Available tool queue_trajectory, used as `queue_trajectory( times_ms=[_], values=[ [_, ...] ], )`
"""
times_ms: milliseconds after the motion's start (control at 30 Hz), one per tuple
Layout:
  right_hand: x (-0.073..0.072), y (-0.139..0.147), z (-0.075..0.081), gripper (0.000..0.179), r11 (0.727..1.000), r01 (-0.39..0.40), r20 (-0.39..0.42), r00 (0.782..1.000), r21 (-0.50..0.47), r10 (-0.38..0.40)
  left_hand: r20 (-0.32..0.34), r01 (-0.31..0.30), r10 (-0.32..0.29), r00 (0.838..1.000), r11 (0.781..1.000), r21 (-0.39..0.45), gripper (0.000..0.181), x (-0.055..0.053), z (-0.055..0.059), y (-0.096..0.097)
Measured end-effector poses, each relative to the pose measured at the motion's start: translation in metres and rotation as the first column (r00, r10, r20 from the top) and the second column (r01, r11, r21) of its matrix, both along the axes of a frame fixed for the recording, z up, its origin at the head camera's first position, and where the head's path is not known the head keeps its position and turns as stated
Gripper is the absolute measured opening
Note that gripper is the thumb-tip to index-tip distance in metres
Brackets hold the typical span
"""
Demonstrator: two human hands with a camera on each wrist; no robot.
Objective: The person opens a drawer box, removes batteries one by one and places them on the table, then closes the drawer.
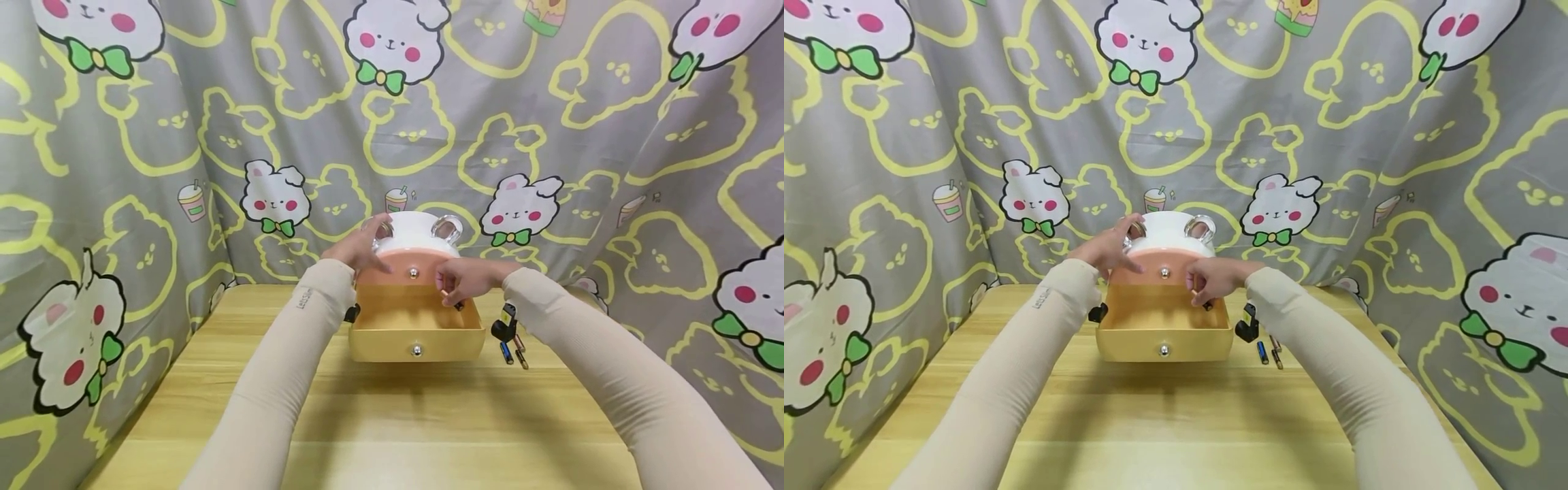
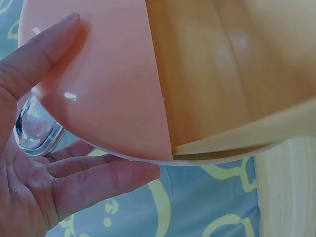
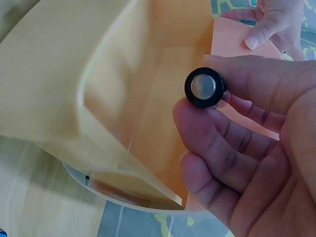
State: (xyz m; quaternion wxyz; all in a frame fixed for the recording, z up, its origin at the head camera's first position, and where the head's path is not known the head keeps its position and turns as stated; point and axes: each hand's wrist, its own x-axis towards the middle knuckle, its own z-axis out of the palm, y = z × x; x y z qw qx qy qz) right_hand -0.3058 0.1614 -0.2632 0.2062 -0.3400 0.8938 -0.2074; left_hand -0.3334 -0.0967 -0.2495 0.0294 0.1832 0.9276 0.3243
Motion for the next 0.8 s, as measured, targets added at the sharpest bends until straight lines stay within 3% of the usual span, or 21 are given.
queue_trajectory(
  times_ms=[200,800],
  values=[
    [0.002,0.005,0.003,0.02,1.0,0.026,-0.006,1.0,0.003,-0.026,-0.025,0.05,-0.051,0.998,0.998,-0.033,0.108,-0.001,0.001,0.0],
    [0.002,0.021,0.003,0.021,0.998,0.067,-0.039,0.997,-0.002,-0.067,-0.013,0.021,-0.021,1.0,0.999,-0.03,0.105,-0.001,0.004,0.002]
  ],
)
